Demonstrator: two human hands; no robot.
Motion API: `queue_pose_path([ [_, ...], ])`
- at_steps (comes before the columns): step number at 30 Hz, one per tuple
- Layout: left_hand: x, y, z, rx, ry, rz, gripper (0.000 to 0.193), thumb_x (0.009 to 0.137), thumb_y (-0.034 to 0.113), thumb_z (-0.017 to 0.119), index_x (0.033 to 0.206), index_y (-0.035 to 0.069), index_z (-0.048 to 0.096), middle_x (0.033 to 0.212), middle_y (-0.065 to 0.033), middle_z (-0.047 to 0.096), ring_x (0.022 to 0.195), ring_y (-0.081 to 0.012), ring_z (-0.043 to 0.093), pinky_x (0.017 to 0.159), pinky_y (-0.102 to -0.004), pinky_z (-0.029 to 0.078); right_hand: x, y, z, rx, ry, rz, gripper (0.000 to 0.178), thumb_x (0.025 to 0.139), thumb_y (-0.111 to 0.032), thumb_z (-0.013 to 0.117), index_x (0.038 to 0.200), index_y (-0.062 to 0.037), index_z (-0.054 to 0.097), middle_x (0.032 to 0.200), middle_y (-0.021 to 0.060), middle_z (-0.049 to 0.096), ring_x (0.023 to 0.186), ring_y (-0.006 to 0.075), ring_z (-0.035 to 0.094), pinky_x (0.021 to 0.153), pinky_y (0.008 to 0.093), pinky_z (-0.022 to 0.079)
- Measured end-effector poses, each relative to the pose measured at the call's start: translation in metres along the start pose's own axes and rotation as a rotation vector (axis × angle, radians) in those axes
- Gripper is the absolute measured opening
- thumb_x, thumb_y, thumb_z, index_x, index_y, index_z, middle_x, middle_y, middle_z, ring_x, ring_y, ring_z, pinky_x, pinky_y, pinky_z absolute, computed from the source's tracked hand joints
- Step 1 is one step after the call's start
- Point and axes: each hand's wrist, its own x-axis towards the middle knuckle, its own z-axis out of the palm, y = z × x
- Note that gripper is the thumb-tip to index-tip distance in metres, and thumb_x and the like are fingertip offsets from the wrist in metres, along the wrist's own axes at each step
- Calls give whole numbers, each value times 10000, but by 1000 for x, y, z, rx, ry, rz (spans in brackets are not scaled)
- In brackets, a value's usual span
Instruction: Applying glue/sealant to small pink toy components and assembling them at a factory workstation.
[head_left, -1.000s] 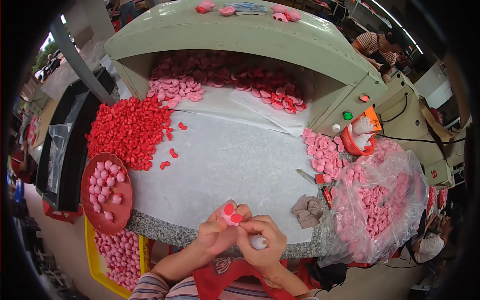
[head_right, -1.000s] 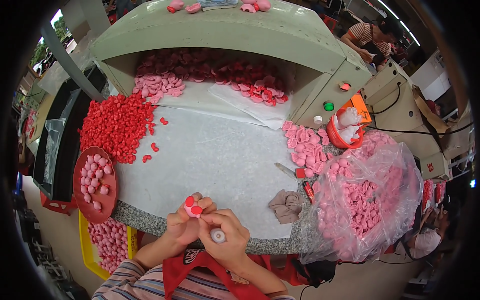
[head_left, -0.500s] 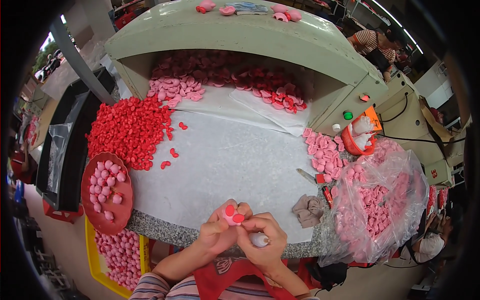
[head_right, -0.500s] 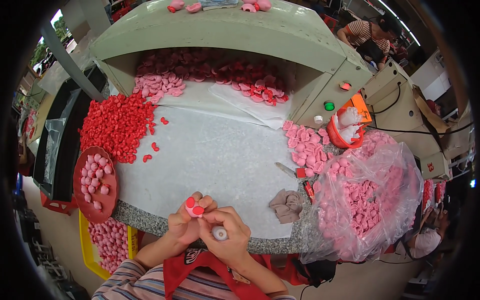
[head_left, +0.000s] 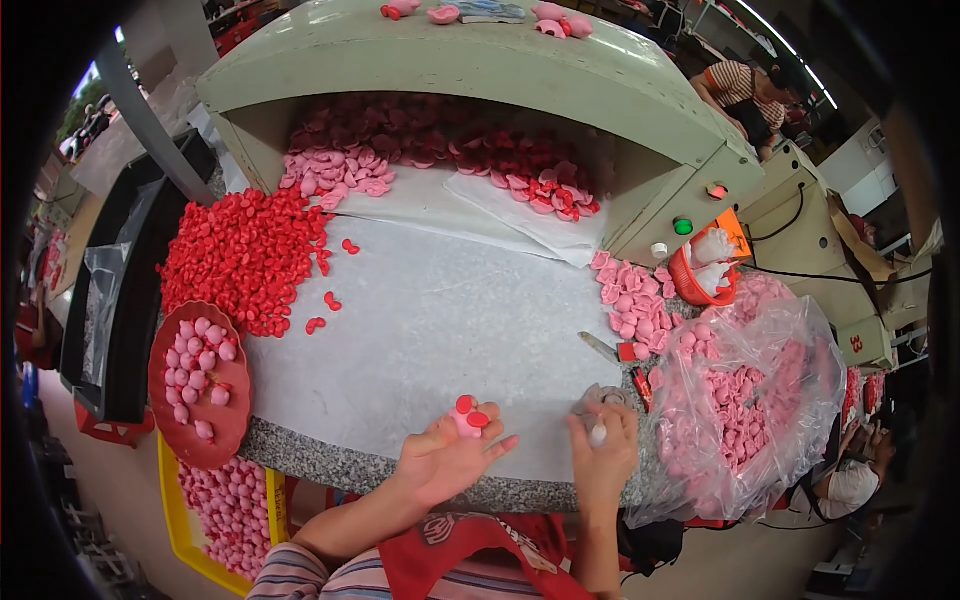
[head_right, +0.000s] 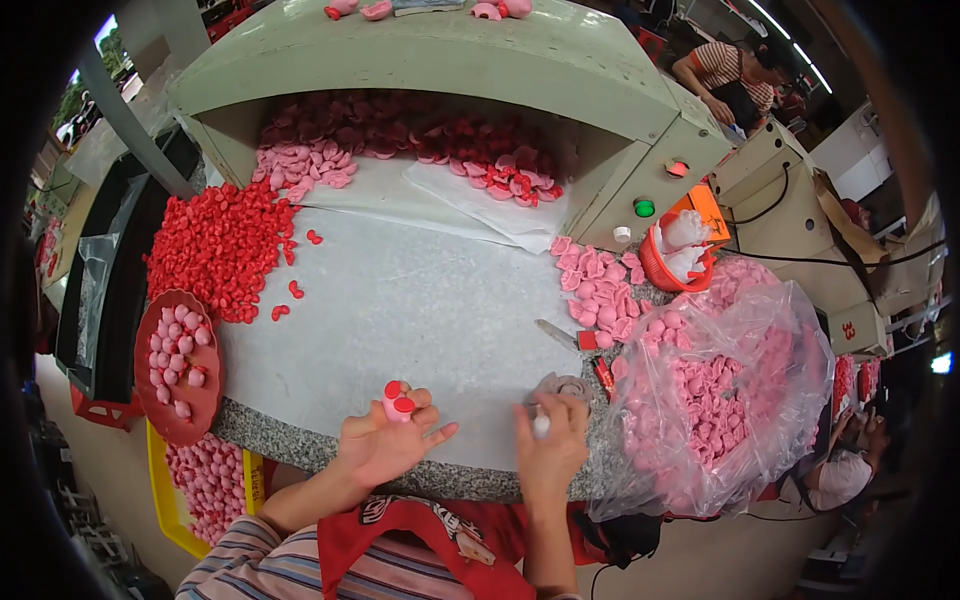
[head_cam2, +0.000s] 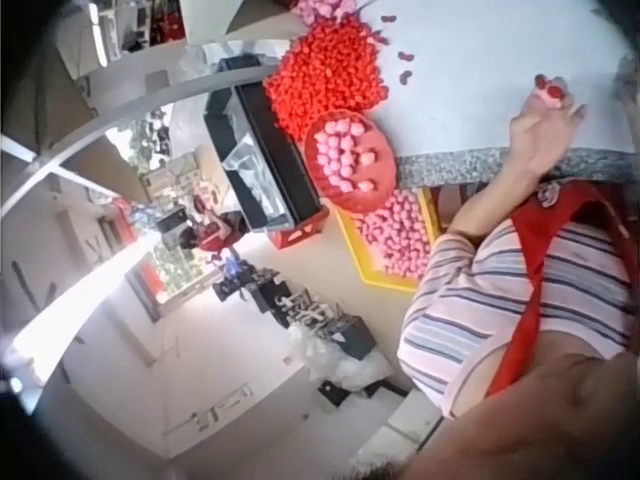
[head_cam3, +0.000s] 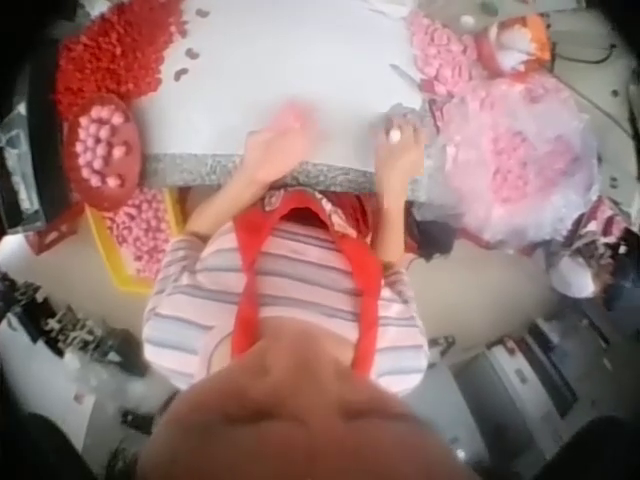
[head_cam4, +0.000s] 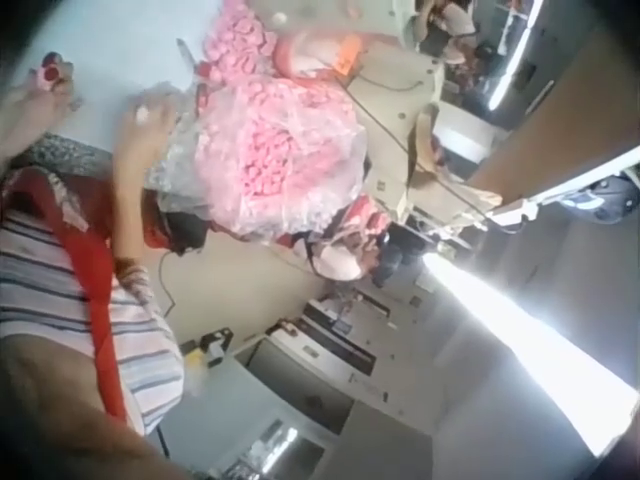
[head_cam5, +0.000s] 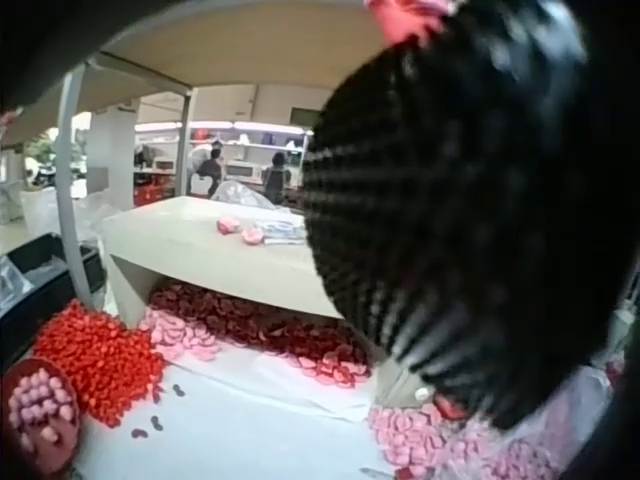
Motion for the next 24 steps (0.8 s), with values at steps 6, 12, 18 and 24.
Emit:
queue_pose_path([
  [6,3,-5,-2,52,-26,-20,158,780,207,607,910,153,536,938,26,448,926,-121,429,998,-363,260,-8,22,-8,-326,-70,162,140,655,10,672,785,-8,622,786,100,559,646,209,567,582,281,447],
  [12,-2,-9,-1,126,56,-3,199,787,180,584,964,115,519,1084,-37,484,1030,-180,443,971,-378,302,-14,-65,-3,404,-198,-79,182,633,3,694,797,-52,640,748,76,532,601,172,560,505,242,446],
  [18,-7,-4,-9,66,102,19,247,776,160,593,996,80,516,1056,-84,515,1072,-211,439,956,-393,297,-20,-36,9,200,-137,-171,265,604,3,709,845,-68,627,787,70,529,600,196,558,513,282,461],
  [24,-3,-1,-2,349,-131,65,242,723,174,671,916,121,534,905,-22,486,894,-143,444,1010,-422,188,-5,-33,-24,-53,3,49,318,596,37,725,876,-37,594,1002,98,487,598,164,547,527,233,446],
])
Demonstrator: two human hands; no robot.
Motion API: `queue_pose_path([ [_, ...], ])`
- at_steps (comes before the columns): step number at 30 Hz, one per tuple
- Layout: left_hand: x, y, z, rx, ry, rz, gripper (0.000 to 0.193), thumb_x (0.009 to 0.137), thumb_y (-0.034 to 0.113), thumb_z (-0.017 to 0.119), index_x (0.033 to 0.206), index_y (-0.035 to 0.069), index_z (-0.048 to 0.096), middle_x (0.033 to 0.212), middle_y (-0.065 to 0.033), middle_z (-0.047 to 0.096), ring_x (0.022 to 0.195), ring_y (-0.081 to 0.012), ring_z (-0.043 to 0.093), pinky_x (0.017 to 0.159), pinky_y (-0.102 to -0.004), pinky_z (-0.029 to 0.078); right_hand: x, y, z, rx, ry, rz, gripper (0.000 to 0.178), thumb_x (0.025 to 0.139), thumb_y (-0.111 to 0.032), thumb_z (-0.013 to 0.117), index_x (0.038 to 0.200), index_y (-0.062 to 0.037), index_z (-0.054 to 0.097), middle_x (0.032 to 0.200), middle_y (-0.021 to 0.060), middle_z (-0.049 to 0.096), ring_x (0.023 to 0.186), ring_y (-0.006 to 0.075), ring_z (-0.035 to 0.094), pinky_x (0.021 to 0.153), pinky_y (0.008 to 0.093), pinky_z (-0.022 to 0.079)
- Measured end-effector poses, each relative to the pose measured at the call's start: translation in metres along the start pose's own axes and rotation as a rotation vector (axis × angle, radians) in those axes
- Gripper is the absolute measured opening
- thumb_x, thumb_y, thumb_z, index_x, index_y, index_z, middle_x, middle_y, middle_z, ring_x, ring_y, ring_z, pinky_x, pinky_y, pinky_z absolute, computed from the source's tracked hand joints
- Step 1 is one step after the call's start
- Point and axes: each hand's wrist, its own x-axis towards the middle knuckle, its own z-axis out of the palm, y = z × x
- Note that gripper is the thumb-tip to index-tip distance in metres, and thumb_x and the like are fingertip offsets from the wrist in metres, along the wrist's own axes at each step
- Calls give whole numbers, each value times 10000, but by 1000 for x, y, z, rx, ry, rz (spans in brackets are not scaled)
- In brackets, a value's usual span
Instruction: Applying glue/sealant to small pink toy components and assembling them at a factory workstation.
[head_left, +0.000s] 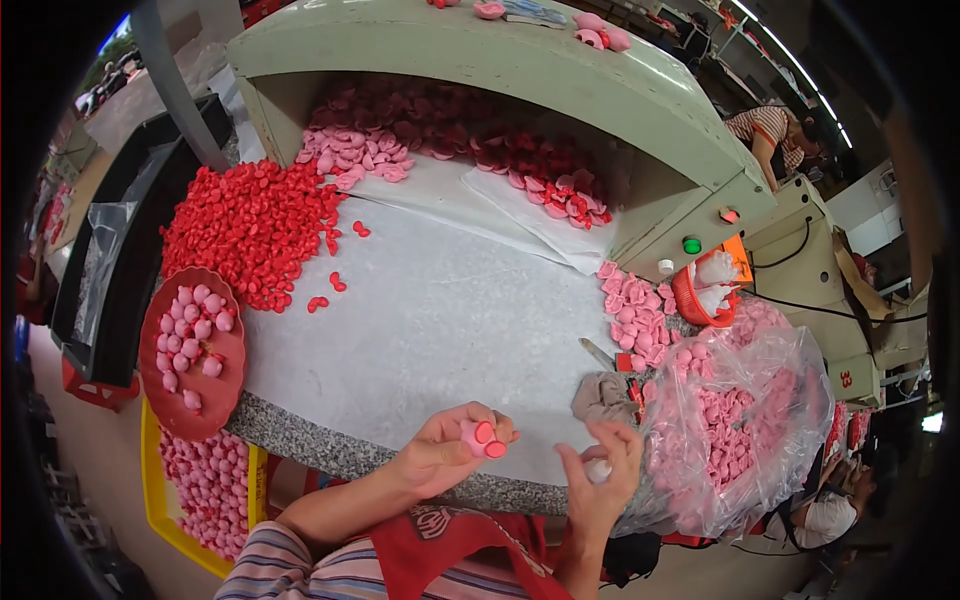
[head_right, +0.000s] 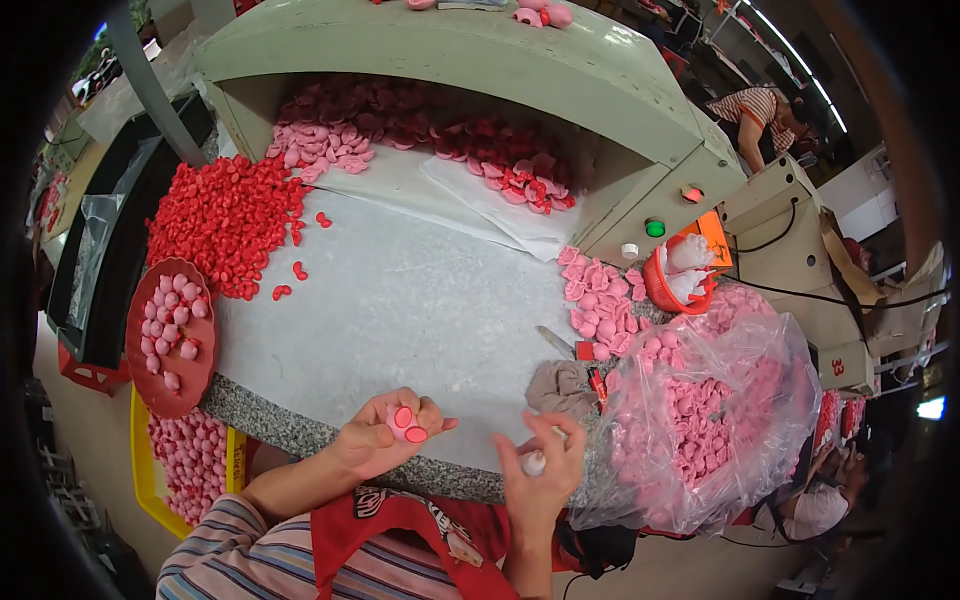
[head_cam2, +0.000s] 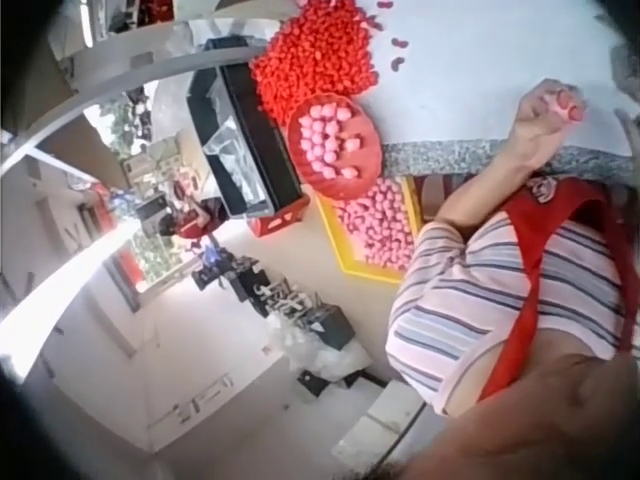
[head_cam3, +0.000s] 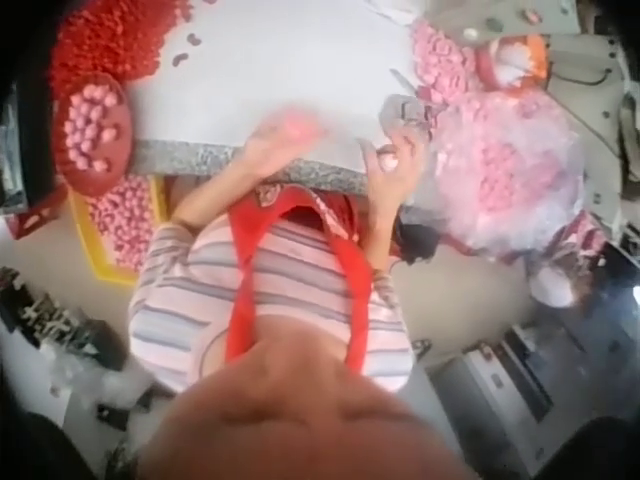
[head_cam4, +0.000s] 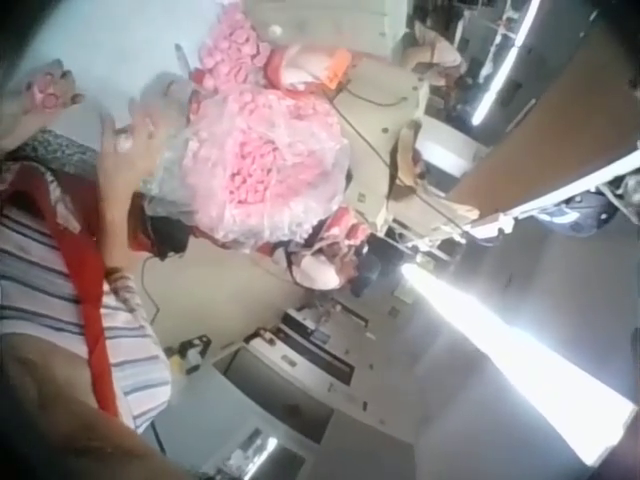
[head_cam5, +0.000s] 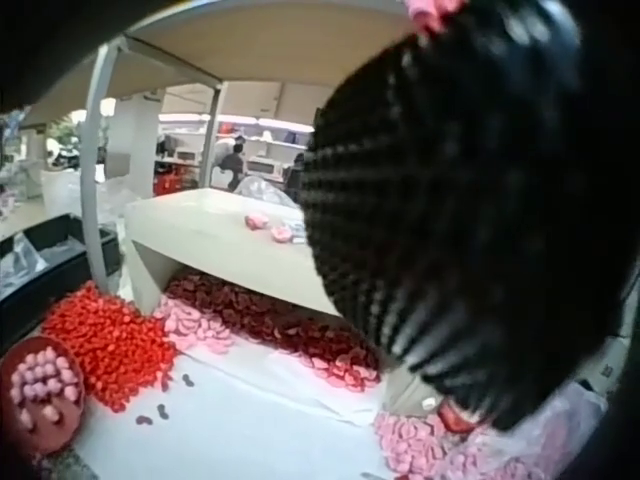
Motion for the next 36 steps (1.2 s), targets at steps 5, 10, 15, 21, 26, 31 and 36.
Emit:
queue_pose_path([
  [5,-3,-2,-7,-1,-52,-33,283,752,156,634,992,60,520,1002,-69,485,987,-160,436,929,-327,293,-18,-44,14,659,-379,11,369,554,45,767,856,-40,573,889,76,483,550,63,491,494,188,400],
  [10,-7,4,0,25,44,-53,289,737,173,677,958,61,528,956,-71,498,968,-196,457,857,-332,374,-11,-50,20,532,-325,-87,324,590,-34,778,854,-75,595,850,53,514,542,82,516,471,218,433],
  [15,-9,7,4,7,71,-89,278,740,163,677,951,53,531,941,-86,512,923,-198,480,836,-338,389,-3,-46,18,435,-364,-177,323,581,-45,782,837,-76,589,836,58,518,551,109,535,477,229,447],
  [21,-11,6,-5,23,63,-113,275,746,161,672,958,51,536,930,-91,519,922,-203,493,838,-351,404,3,-47,17,436,-388,-180,317,571,-50,783,820,-73,589,811,66,541,606,151,564,496,245,463],
  [26,-12,10,-8,50,114,-179,296,769,143,645,1009,26,519,1002,-108,528,1000,-230,500,866,-372,399,3,-44,20,446,-400,-170,297,579,-41,771,812,-60,588,792,83,556,652,185,588,521,259,476],
  [31,-12,8,-14,0,53,-143,292,780,142,630,1016,22,507,1035,-120,522,1007,-238,502,861,-375,409,1,-51,25,462,-374,-186,291,574,-28,767,797,-49,583,779,72,545,606,157,551,501,250,447],
  [36,-12,8,-15,-29,41,-117,297,782,157,627,1022,33,503,1049,-128,514,1006,-248,499,859,-372,412,1,-52,28,435,-326,-250,298,554,-25,773,783,-48,583,763,60,535,547,123,509,472,240,413],
])
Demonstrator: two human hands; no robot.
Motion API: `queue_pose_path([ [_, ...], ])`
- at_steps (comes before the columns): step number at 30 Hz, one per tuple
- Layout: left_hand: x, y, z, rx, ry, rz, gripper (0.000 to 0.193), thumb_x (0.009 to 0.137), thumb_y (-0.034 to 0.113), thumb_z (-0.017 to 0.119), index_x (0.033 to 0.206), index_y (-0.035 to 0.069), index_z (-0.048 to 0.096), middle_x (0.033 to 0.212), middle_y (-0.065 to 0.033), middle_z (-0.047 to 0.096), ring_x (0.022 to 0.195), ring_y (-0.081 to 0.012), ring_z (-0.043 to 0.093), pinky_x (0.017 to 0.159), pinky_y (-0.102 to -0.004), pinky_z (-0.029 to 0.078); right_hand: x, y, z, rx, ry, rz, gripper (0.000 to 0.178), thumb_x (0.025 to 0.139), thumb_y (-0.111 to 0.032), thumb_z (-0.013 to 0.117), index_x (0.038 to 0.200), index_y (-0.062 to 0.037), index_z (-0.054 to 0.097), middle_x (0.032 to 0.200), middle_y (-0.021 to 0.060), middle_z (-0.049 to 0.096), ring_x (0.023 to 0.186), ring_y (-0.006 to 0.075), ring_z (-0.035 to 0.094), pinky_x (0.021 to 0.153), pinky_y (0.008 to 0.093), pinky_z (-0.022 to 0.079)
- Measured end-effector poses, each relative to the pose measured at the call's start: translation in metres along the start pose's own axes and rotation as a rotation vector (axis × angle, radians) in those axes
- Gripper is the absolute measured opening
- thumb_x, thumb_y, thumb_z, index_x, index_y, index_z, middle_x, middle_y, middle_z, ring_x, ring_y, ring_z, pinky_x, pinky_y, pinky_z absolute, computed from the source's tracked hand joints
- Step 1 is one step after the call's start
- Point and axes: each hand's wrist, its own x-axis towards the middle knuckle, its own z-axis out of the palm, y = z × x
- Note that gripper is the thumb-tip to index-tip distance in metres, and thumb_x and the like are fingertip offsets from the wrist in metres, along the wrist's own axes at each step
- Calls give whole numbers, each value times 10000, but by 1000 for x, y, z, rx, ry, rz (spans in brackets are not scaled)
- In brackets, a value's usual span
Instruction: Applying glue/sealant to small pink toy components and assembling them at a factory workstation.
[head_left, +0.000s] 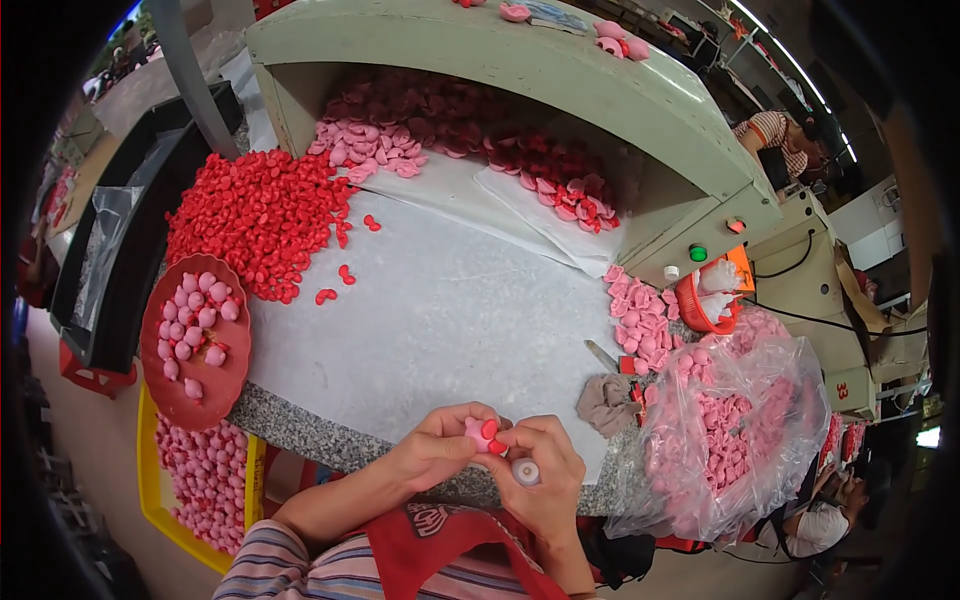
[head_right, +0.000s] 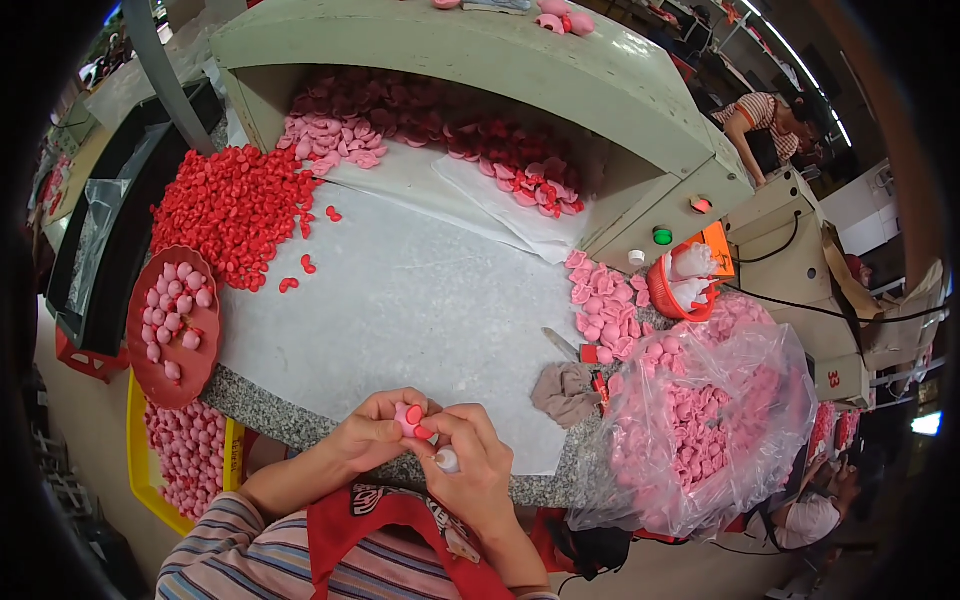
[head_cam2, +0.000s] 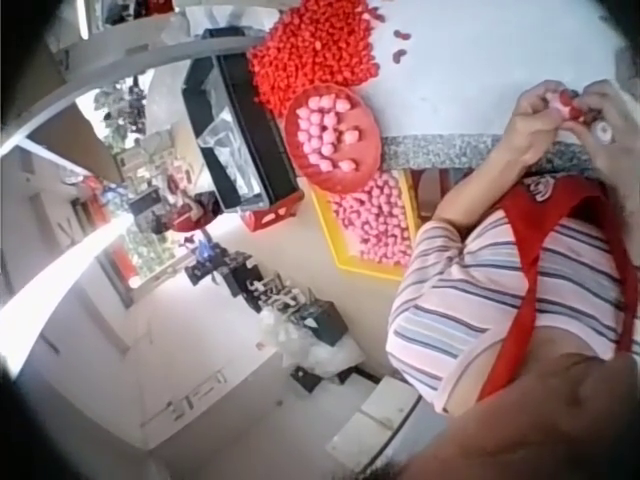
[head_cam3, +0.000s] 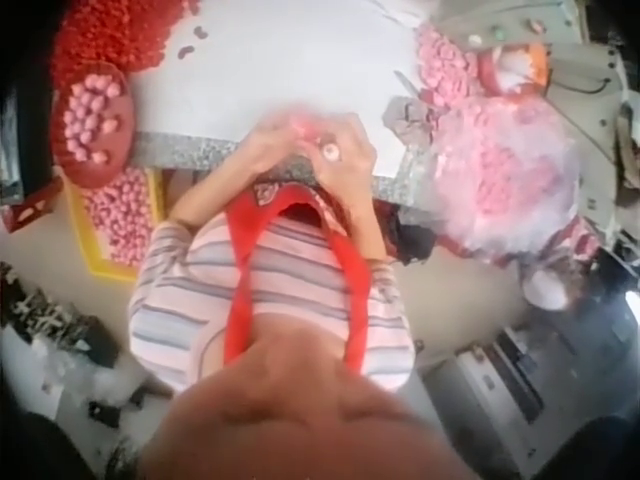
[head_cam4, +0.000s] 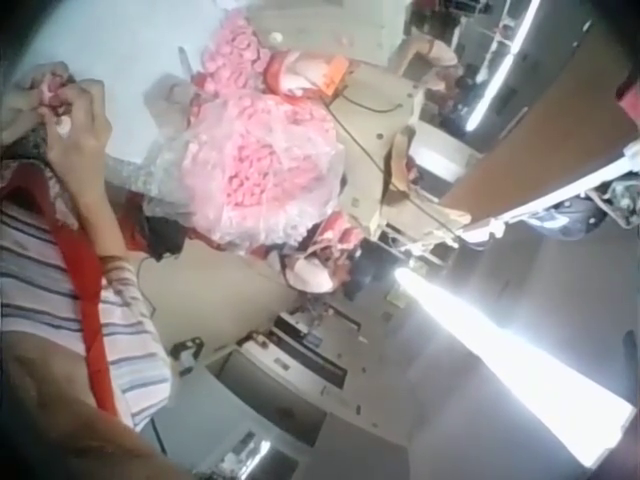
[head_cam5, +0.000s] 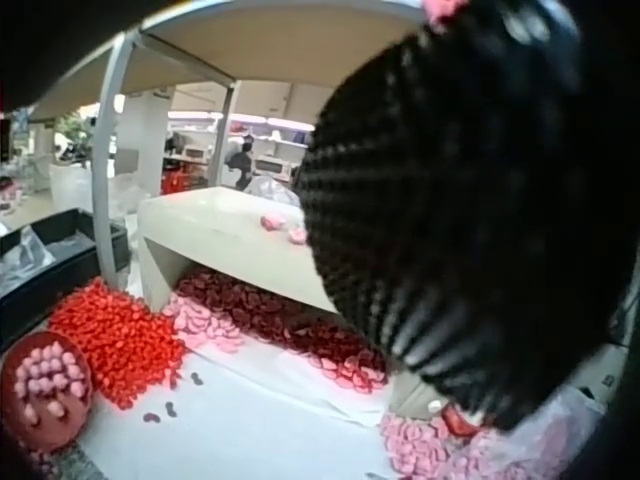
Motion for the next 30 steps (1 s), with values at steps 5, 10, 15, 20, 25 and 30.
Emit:
queue_pose_path([
  [5,-1,1,1,-2,37,-2,303,775,178,637,1017,55,502,1034,-114,509,970,-240,505,850,-370,403,0,1,4,-7,-22,24,301,568,-23,771,796,-46,577,772,61,534,568,119,527,481,229,424],
  [10,13,-3,8,-276,-6,11,323,769,230,640,1015,84,492,1035,-50,489,1002,-217,471,886,-363,357,3,0,17,191,158,116,236,621,40,711,796,-23,567,777,66,539,601,115,549,519,214,442],
  [15,11,0,9,-341,-70,14,307,767,263,634,984,107,484,1004,-1,450,1017,-211,438,899,-369,336,-6,-2,17,122,119,59,200,639,88,643,796,-6,562,771,71,543,621,124,560,537,215,444],
  [20,10,3,16,-275,-57,37,264,770,234,634,952,117,483,970,0,439,977,-186,441,874,-346,345,-8,-1,21,112,188,39,214,629,54,677,805,-27,585,770,74,570,623,156,592,522,247,471],
  [25,9,3,15,-222,-74,63,259,744,213,659,937,136,504,958,16,440,933,-138,417,839,-301,347,-9,-4,20,96,197,18,205,625,51,680,791,-31,591,754,72,574,606,154,584,506,246,462],
  [30,11,2,16,-184,-105,95,220,771,228,643,899,125,497,937,5,445,891,-137,418,812,-293,349,-10,-4,21,94,217,37,173,623,64,663,752,-16,582,721,71,571,574,116,544,491,214,427],
])
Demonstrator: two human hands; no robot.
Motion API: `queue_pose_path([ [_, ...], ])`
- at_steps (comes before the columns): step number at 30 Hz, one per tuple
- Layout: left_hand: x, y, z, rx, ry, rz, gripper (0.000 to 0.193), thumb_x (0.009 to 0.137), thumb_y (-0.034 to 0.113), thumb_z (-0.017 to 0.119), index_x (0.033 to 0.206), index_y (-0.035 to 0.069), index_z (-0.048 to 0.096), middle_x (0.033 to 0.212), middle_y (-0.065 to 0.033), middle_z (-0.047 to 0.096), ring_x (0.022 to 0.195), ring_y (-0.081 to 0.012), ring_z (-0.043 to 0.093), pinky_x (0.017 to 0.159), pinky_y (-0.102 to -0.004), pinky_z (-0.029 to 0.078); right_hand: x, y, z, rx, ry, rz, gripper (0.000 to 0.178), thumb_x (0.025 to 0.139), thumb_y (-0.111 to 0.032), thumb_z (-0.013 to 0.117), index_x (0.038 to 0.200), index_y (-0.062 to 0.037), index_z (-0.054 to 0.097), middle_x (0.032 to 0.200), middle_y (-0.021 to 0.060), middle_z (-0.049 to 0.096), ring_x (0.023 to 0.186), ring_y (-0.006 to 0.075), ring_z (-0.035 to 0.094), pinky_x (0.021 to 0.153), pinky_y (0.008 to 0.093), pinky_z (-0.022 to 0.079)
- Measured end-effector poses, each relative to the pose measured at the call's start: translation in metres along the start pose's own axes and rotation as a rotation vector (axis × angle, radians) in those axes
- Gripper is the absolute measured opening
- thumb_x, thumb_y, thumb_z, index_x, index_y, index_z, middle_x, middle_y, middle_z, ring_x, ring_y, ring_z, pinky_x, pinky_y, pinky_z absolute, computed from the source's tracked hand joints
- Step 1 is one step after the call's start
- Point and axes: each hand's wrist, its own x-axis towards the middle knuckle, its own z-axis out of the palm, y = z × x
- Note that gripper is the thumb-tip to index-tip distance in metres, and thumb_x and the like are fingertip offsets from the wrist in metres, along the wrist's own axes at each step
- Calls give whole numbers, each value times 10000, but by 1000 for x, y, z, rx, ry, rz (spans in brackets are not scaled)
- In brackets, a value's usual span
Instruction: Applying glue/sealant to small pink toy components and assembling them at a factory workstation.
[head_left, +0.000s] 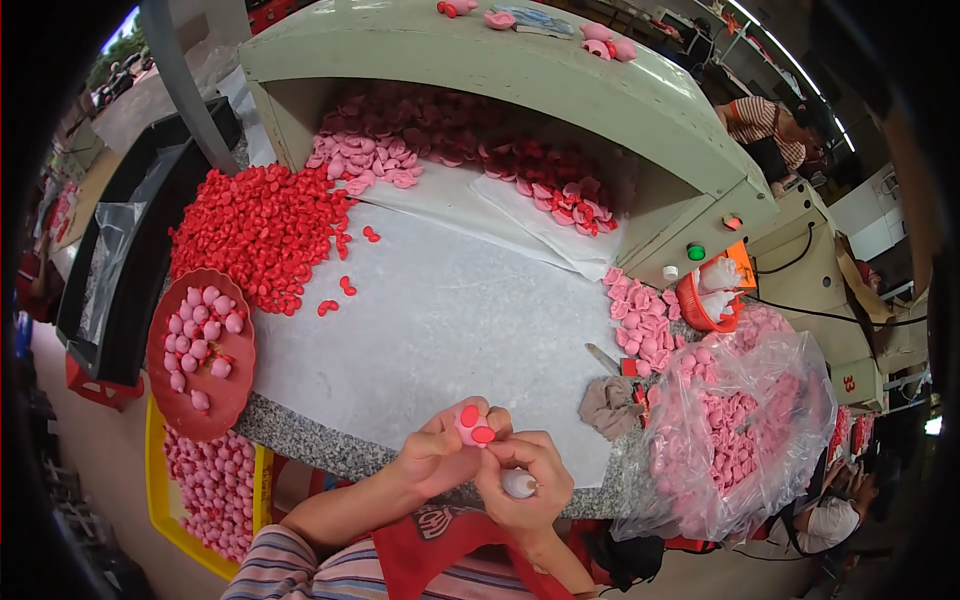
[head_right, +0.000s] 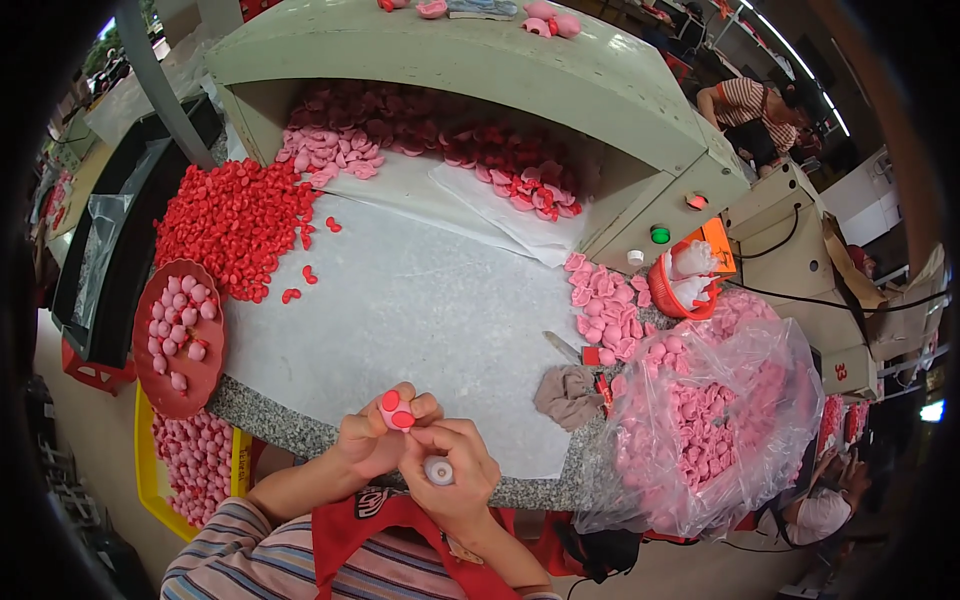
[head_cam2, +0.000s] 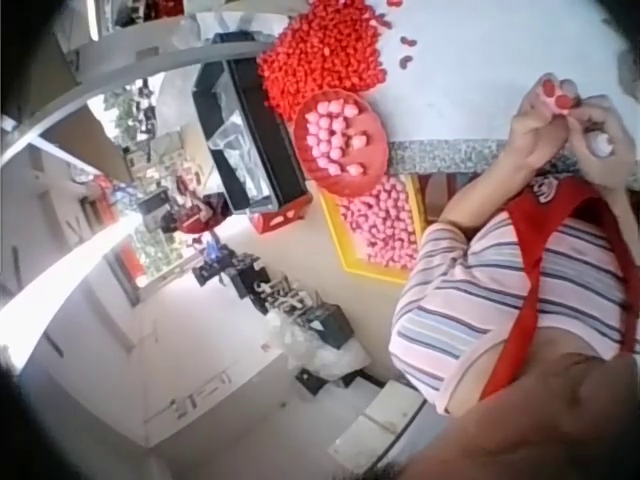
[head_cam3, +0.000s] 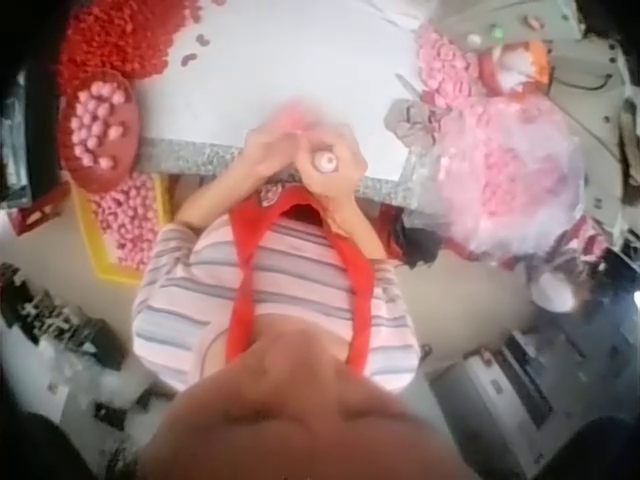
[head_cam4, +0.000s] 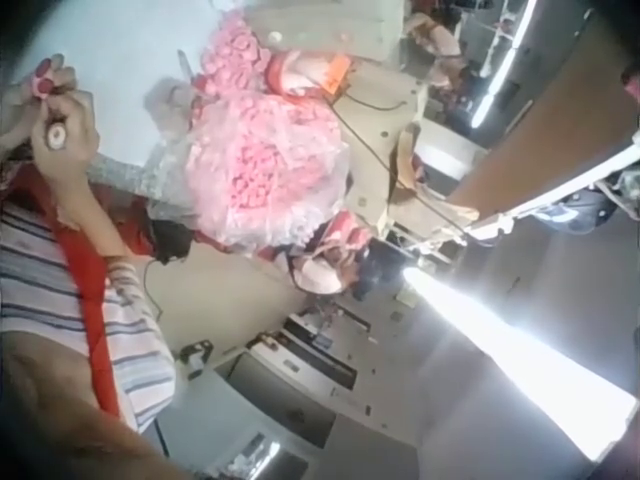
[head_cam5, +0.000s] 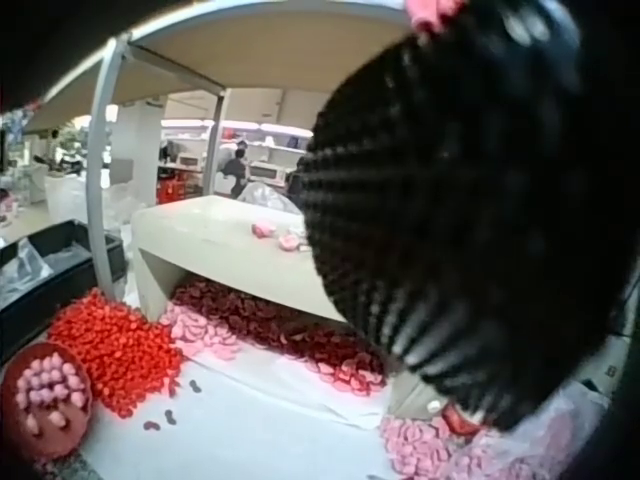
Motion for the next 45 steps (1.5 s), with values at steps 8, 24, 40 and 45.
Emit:
queue_pose_path([
  [8,-1,5,-4,111,62,-21,347,778,251,645,1035,66,501,944,-27,492,892,-134,457,822,-280,351,0,13,-2,1,-60,-9,196,641,60,665,799,-23,585,790,79,572,598,132,571,504,228,453],
  [24,-12,29,-23,270,130,-363,367,695,141,708,989,-23,563,894,-46,606,800,-109,571,727,-215,435,14,10,-29,429,-493,265,328,680,132,577,990,25,597,1081,136,510,734,121,577,609,202,476],
  [40,-13,35,33,707,288,-76,360,739,-33,619,1086,-45,524,1000,-122,596,953,-197,577,839,-295,460,0,15,-32,482,-291,407,292,725,112,521,1009,47,549,1019,134,490,626,130,565,519,216,465],
  [45,-16,38,32,582,295,-113,258,773,-3,605,1016,-38,525,932,-136,610,846,-185,611,745,-272,499,8,11,-29,444,-279,382,323,720,115,523,1035,48,548,1041,145,499,630,131,567,519,215,466],
])
